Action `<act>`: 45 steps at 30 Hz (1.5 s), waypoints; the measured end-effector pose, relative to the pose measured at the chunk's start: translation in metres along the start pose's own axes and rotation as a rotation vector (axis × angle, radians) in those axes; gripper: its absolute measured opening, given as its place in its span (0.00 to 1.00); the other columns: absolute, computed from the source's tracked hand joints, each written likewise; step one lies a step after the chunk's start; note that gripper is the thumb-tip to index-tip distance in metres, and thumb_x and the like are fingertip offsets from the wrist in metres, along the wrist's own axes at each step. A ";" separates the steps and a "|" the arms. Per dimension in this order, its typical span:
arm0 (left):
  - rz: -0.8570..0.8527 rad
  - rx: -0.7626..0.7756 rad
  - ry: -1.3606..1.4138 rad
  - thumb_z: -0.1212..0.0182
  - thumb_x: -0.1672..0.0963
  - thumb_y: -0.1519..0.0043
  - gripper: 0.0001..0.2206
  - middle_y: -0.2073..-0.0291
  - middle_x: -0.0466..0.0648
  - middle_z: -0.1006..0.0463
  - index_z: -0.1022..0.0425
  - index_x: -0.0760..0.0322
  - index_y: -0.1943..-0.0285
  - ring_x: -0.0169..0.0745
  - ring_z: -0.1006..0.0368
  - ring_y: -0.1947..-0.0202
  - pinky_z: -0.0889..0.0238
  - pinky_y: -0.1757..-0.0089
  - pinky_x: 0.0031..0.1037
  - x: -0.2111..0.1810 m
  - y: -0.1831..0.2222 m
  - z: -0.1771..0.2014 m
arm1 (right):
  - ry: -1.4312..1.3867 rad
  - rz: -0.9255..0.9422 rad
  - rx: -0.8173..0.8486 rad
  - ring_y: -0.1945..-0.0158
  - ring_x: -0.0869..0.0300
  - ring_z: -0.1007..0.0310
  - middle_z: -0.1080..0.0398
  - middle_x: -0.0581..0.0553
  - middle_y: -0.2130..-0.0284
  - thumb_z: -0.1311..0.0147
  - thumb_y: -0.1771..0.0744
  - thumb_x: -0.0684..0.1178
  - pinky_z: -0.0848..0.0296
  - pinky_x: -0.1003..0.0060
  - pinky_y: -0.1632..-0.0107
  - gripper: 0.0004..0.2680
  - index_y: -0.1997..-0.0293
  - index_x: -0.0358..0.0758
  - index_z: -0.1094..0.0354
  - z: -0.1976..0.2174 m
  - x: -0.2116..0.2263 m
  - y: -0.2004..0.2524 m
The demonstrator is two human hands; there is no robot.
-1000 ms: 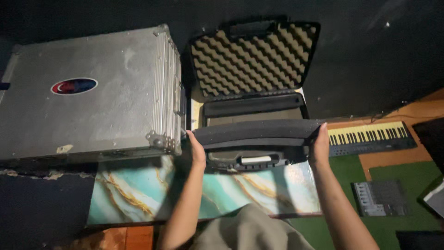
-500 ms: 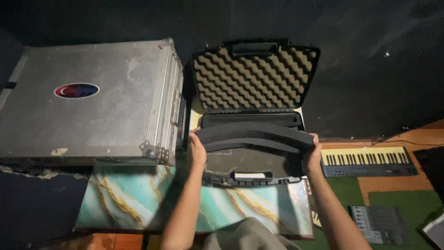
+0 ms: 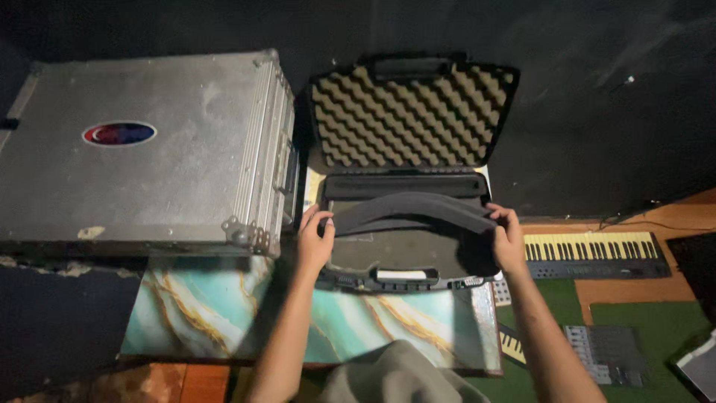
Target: The person opens an equipment case, places a long foam piece inside, and then adds two cylindrical foam covers.
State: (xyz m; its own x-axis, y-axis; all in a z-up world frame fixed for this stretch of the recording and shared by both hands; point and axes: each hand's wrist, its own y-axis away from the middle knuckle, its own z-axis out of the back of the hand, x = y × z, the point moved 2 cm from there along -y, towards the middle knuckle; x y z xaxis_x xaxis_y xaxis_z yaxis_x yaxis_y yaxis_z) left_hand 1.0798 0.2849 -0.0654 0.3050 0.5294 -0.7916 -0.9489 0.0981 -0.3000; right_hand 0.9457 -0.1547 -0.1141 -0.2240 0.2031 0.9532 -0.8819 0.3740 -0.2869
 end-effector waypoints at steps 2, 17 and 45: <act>-0.088 0.059 0.017 0.40 0.60 0.40 0.11 0.32 0.62 0.32 0.22 0.63 0.49 0.63 0.35 0.32 0.40 0.38 0.38 -0.010 0.009 0.013 | 0.079 -0.050 0.041 0.38 0.53 0.34 0.36 0.34 0.37 0.64 0.37 0.33 0.38 0.62 0.35 0.12 0.51 0.33 0.39 0.000 0.023 0.004; -0.196 0.348 -0.225 0.38 0.56 0.37 0.13 0.28 0.57 0.36 0.30 0.60 0.44 0.64 0.49 0.25 0.61 0.30 0.50 -0.028 0.031 0.031 | 0.732 0.006 0.240 0.45 0.42 0.28 0.27 0.34 0.51 0.42 0.36 0.44 0.30 0.54 0.40 0.13 0.47 0.35 0.30 0.006 0.081 0.031; -0.238 0.325 -0.583 0.34 0.54 0.40 0.14 0.50 0.47 0.23 0.23 0.53 0.45 0.64 0.39 0.33 0.79 0.36 0.76 -0.039 -0.006 0.004 | 1.183 0.205 0.316 0.43 0.43 0.36 0.28 0.43 0.49 0.35 0.37 0.50 0.36 0.49 0.45 0.16 0.44 0.42 0.27 -0.019 0.073 -0.016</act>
State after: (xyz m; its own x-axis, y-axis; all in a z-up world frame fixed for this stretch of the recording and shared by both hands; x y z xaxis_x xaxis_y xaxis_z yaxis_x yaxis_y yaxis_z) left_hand 1.0734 0.2672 -0.0306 0.5004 0.8184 -0.2826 -0.8656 0.4658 -0.1837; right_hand 0.9514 -0.1288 -0.0418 -0.0024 0.9846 0.1749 -0.9729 0.0381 -0.2279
